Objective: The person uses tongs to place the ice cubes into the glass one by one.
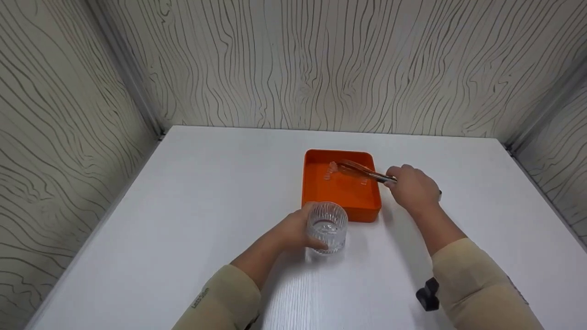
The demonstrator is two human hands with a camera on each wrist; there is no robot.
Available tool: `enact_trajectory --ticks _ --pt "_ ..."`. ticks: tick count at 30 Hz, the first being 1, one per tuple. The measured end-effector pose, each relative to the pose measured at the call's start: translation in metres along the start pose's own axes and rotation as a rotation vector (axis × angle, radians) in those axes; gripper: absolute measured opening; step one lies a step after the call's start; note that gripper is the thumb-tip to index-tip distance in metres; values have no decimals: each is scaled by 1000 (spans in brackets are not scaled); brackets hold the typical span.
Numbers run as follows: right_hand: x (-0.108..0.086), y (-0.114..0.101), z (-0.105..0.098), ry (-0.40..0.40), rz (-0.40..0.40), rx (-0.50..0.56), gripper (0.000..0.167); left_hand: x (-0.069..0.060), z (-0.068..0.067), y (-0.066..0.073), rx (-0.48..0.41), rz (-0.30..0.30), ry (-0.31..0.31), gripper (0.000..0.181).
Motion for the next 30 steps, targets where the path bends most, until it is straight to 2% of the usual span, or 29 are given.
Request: enact_trajectory --ticks 9,15,21,30 --pt "-4 4 -7 -7 -10 27 22 -1 0 0 -8 1 -3 88" --pt "-9 7 -11 4 -55 15 24 -1 0 0 1 -2 8 88" --pt "-15 8 -15 -17 -91 23 24 -1 0 -1 -1 -7 8 88" --pt "-32 0 -25 4 -153 40 20 0 0 -1 -5 -36 4 89"
Point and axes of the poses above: each hand's wrist, its own x-axis towards the middle knuckle, its own z-axis out of the palm, y = z × x, the point moved 3 cm from there along x, towards the middle knuckle, and after that the axes turned 7 degrees about -z, right-handed, at the moved point
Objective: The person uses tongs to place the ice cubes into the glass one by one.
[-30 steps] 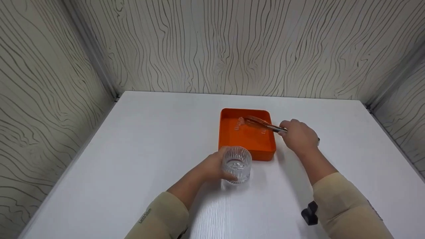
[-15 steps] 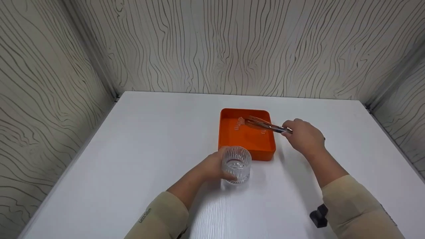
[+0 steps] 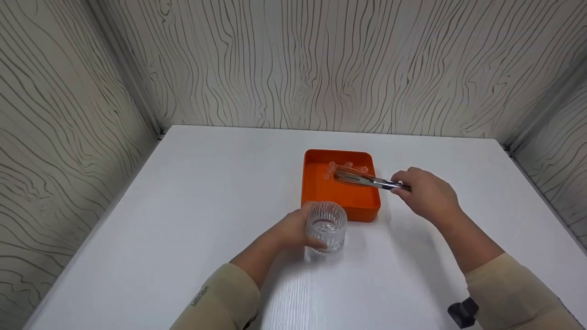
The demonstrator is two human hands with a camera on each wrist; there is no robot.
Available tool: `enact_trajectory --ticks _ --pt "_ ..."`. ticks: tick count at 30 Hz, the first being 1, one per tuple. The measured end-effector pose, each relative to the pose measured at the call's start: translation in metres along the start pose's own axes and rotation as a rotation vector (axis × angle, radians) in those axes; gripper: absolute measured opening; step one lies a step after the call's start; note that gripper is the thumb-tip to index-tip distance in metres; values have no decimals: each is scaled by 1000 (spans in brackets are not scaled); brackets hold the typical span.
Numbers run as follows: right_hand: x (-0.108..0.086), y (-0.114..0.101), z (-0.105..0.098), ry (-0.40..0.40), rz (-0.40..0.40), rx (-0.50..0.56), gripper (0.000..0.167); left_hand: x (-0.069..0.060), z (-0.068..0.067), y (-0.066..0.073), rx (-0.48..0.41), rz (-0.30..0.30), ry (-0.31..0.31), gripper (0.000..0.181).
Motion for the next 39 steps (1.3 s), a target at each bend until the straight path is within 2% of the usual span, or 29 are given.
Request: enact_trajectory --ticks 7,15,26,39 --pt "-9 -6 -4 -10 -34 4 19 0 0 0 3 -2 7 89" --pt "-23 -10 -6 49 -117 -12 15 2 2 0 -3 -7 9 89" --pt "-37 -14 1 80 -189 -2 14 1 3 1 -12 -31 16 88" --pt "-44 -13 12 57 -198 9 16 1 4 1 -38 -37 24 87"
Point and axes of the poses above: each hand's wrist, its own x-axis towards the middle knuckle, its own z-axis out of the palm, y = z × x, the point moved 3 cm from there along x, towards the middle knuckle, and after that the axes turned 7 degrees about -z, right-handed, at the moved point
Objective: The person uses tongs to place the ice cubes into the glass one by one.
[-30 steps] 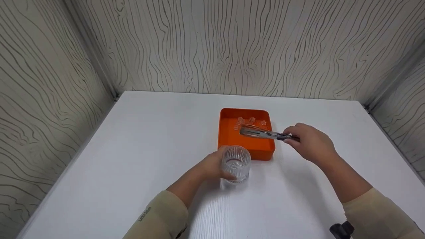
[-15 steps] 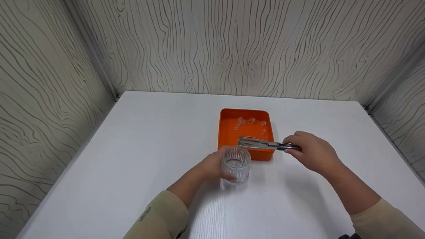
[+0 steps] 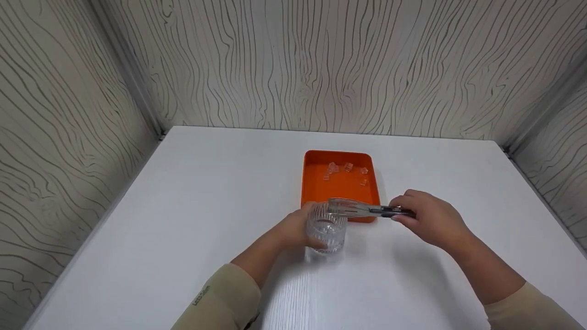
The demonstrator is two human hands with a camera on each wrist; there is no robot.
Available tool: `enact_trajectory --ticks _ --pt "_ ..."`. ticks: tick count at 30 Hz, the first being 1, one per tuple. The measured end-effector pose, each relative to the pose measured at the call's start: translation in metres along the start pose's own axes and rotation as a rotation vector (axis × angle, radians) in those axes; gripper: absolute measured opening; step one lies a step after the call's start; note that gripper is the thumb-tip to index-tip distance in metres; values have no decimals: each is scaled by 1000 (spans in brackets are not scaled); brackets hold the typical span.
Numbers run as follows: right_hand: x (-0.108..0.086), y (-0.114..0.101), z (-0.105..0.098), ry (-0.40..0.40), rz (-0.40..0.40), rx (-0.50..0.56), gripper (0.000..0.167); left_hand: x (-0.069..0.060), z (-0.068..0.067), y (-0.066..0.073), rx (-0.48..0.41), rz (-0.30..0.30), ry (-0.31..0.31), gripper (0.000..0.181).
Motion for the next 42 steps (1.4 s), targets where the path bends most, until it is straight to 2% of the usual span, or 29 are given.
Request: enact_trajectory --ticks 7,18,31,37,42 --pt "-1 0 0 6 -29 -23 17 -1 0 1 52 13 7 87" --pt "3 4 -4 0 -12 -24 19 -1 0 2 52 27 7 87" --pt "13 30 -16 -4 60 -63 18 -1 -1 3 48 19 -3 88" --pt "20 39 -21 2 108 -122 19 -2 -1 3 54 30 -1 88" --pt "30 36 -26 -3 154 -202 20 -2 -1 2 53 26 -2 88"
Point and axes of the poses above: each hand's wrist, its own x-axis towards the middle knuckle, its own z-axis out of the palm, y = z × x, the point moved 3 cm from there along x, towards the middle knuckle, and after that the axes turned 7 degrees about -z, right-handed, at the moved point
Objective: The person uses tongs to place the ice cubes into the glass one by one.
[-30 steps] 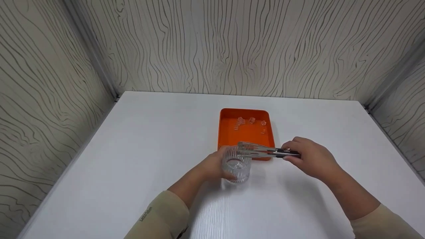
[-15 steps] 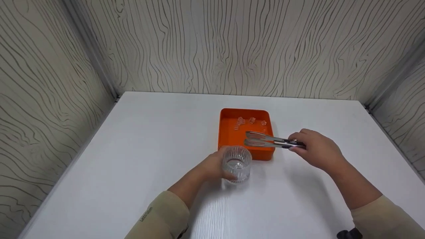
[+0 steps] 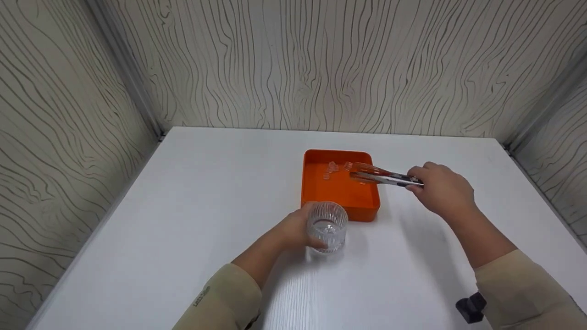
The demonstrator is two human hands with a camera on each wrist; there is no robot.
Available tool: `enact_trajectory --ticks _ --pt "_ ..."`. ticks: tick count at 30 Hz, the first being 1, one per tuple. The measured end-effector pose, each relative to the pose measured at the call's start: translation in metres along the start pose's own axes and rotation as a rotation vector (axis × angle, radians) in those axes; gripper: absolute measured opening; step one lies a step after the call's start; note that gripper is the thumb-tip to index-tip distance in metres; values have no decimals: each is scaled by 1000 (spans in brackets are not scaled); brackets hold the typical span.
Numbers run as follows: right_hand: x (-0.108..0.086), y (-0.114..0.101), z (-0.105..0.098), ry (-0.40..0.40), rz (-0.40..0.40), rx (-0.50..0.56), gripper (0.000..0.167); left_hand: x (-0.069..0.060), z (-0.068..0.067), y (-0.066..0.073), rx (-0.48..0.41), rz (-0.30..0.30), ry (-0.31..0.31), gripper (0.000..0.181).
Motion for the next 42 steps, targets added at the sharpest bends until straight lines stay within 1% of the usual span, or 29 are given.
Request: enact_trajectory --ticks 4,9,13,18,21,25,29,33,36,42 --pt "12 -7 -3 -8 -12 -131 21 0 0 0 -4 1 1 88" --pt "27 -15 -4 -62 -24 -248 23 0 -1 0 -16 -2 5 88" --pt "34 -18 -4 -90 -31 -293 24 -1 -1 0 -24 -14 0 88" --pt "42 -23 -5 -97 -48 -325 21 -1 -1 0 -37 -15 -8 87" --pt "47 -28 -4 -86 -68 -353 18 -1 -2 -1 -15 15 -8 86" --pt "54 -37 -5 -100 -83 -394 15 -1 -2 -3 17 49 -4 86" --pt "62 -49 -6 -144 -96 -436 11 -1 -3 -3 15 42 -5 87" --pt "69 -54 -3 -181 -94 -478 9 1 -2 -4 4 42 -9 87" --pt "74 -56 -1 -187 -95 -514 10 1 -2 -4 -12 40 -14 86" --pt "81 -61 -1 -184 -113 -575 11 1 -1 -3 -4 12 -12 88"
Point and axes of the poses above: each hand's wrist, its own x-axis towards the middle knuckle, its own z-axis out of the palm, y = z × x, the point moved 3 cm from there along x, towards the middle knuckle, and after that the axes turned 7 degrees about -z, right-handed, at the moved point
